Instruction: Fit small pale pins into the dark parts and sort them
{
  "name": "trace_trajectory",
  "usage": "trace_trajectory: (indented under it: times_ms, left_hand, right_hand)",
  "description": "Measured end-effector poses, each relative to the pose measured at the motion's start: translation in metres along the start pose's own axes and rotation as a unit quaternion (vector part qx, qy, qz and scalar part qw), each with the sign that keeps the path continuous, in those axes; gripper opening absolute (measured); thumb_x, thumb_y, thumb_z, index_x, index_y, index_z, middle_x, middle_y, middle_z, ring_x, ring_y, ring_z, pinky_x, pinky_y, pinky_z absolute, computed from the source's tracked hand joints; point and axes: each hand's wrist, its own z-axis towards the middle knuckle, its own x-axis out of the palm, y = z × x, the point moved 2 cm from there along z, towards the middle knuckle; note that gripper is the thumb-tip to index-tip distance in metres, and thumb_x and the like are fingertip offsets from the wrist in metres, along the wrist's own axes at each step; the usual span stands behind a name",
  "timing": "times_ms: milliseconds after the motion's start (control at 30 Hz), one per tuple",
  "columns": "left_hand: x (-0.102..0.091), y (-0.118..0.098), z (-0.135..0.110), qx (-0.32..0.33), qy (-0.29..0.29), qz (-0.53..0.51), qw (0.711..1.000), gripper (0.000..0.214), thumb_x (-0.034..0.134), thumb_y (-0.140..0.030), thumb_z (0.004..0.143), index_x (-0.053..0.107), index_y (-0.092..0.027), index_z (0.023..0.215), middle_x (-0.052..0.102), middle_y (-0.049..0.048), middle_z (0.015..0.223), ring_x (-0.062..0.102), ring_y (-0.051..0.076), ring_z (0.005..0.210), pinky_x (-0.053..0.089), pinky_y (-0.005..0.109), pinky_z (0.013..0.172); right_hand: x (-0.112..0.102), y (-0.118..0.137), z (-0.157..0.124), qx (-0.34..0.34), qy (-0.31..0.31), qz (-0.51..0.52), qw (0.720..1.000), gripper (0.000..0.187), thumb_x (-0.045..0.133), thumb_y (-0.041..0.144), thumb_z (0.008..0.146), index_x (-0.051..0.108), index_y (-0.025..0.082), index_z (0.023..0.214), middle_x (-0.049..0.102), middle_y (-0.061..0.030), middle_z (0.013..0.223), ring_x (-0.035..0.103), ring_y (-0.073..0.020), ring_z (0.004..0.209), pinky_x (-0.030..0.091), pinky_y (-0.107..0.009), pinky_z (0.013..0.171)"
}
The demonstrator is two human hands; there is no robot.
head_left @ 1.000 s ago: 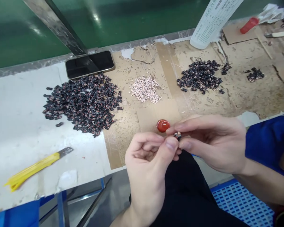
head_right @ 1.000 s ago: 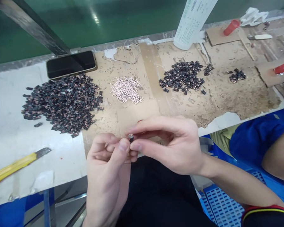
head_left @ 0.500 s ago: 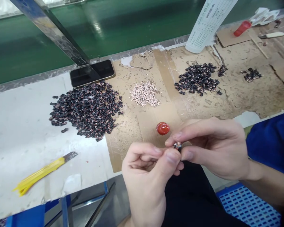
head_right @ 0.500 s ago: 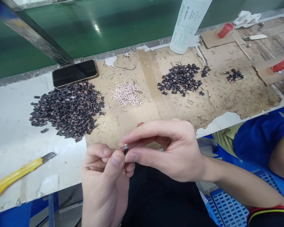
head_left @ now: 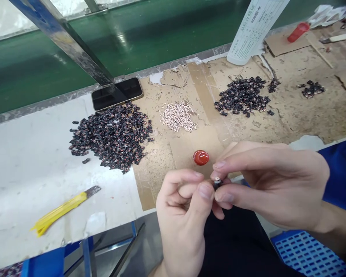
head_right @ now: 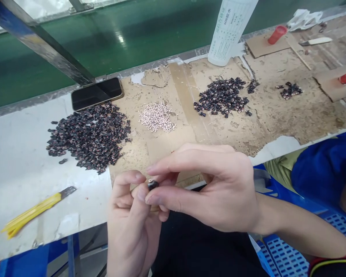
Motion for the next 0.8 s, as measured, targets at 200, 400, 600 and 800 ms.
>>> trace_trajectory:
  times_ms: [200,400,600,800]
  left_hand:
    - [0.0,0.001,-0.001,0.009,0.024,-0.025,0.999,0.005,0.076,-0.031,0.094,0.071,-0.031,0.097,0.078,-0.0084,0.067,0.064,0.002,0.048,0.053,0.007,0.055]
    - [0.004,0.003,0.001,0.032,-0.001,-0.047,0.998,0.009,0.079,-0.024,0.092,0.073,-0.03,0.092,0.074,-0.0111,0.059,0.071,0.003,0.053,0.055,0.006,0.057]
    - [0.003,0.008,0.012,0.028,0.004,0.077,0.997,0.017,0.078,-0.036,0.092,0.068,-0.025,0.098,0.074,-0.0047,0.058,0.073,0.012,0.051,0.06,0.017,0.056]
    - [-0.056,-0.03,0.075,0.224,-0.029,0.581,0.782,0.034,0.066,-0.041,0.096,0.071,-0.024,0.126,0.066,0.0162,0.146,0.065,0.039,0.129,0.053,0.059,0.107]
  right_hand:
    - [0.0,0.006,0.008,-0.053,0.007,-0.069,0.996,0.033,0.087,0.011,0.08,0.082,0.023,0.111,0.08,-0.0022,0.081,0.074,-0.015,0.067,0.065,-0.025,0.06]
    - [-0.002,0.0,0.005,-0.044,0.014,-0.046,0.998,0.033,0.086,0.007,0.078,0.084,0.025,0.106,0.081,-0.0026,0.087,0.077,-0.0171,0.068,0.064,-0.026,0.055]
    - [-0.007,-0.014,-0.004,-0.016,-0.015,-0.059,0.998,0.027,0.083,0.007,0.08,0.082,0.025,0.1,0.08,-0.0009,0.081,0.075,-0.0173,0.07,0.064,-0.028,0.061]
    - [-0.081,-0.057,0.019,-0.002,-0.116,-0.4,0.909,0.01,0.071,0.026,0.092,0.079,0.021,0.093,0.083,-0.0068,0.093,0.077,-0.023,0.085,0.063,-0.037,0.08]
